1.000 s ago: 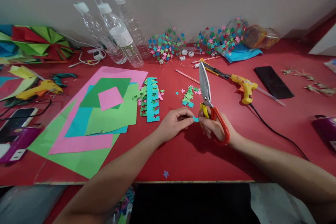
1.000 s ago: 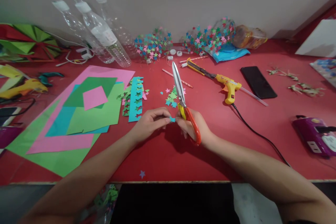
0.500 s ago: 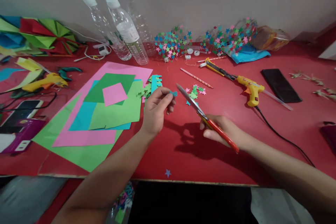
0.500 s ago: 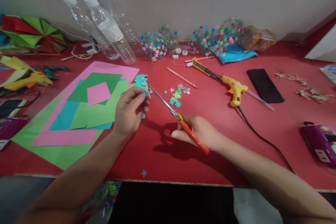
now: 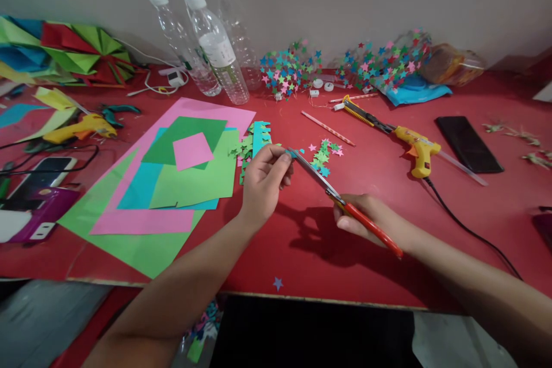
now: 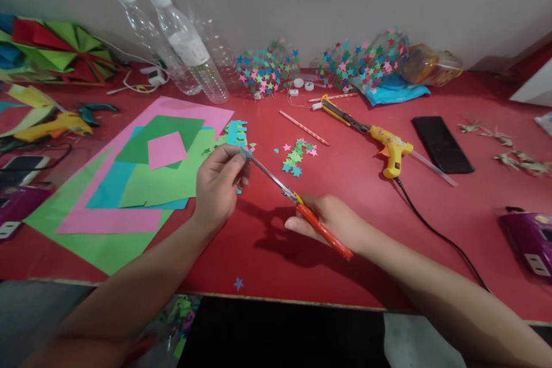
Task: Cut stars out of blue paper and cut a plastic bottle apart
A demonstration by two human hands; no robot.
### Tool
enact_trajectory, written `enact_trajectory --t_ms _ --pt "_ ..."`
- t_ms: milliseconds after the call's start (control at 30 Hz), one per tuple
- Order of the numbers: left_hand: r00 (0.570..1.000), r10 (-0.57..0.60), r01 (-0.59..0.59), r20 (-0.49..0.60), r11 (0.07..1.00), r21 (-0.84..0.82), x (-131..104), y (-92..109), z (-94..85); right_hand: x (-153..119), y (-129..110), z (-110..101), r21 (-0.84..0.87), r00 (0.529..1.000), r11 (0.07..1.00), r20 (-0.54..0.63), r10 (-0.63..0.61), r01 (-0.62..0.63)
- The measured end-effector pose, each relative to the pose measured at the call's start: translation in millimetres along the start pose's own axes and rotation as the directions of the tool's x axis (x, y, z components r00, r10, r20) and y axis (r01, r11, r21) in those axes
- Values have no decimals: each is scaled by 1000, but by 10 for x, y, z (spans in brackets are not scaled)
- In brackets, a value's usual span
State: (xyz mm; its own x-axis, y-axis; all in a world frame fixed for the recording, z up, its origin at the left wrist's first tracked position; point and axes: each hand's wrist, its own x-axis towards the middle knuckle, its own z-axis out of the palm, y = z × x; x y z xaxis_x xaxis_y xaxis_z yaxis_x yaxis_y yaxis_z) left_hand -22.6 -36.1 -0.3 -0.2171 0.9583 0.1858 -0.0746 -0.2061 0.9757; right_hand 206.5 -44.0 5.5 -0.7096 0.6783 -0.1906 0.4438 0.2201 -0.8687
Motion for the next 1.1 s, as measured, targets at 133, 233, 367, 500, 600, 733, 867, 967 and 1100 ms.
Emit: enact_trajectory --t_ms 133,233,367,500,600,733,867,967,1100 --pt "1000 11 -11 8 1000 -18 -4 -6 3 0 7 15 30 1000 999 5 -12 12" --pt "1000 16 -16 -3 1000 -25 -10 5 8 5 2 29 24 1000 1000 -27 12 -12" --pt "1000 11 -11 -14 1000 -3 -17 25 15 13 12 46 18 999 999 -26 48 -48" --pt "1000 -10 10 -13 1000 2 -11 30 20 21 35 54 10 999 999 -21 47 -47" --pt "1000 -22 22 -11 1000 0 -1 31 20 28 48 54 6 998 998 -16 58 -58" --pt "1000 -24 24 6 1000 -5 10 47 11 27 32 35 3 998 998 -13 65 -65" --pt "999 -18 18 29 1000 -12 13 76 -1 5 -6 8 -18 999 999 17 48 -48" --pt "999 -28 28 29 1000 2 11 95 1 -16 -19 -1 -21 998 998 33 55 -55" --pt "999 -49 49 18 999 8 13 99 12 -22 -28 -10 -15 997 998 49 58 -58"
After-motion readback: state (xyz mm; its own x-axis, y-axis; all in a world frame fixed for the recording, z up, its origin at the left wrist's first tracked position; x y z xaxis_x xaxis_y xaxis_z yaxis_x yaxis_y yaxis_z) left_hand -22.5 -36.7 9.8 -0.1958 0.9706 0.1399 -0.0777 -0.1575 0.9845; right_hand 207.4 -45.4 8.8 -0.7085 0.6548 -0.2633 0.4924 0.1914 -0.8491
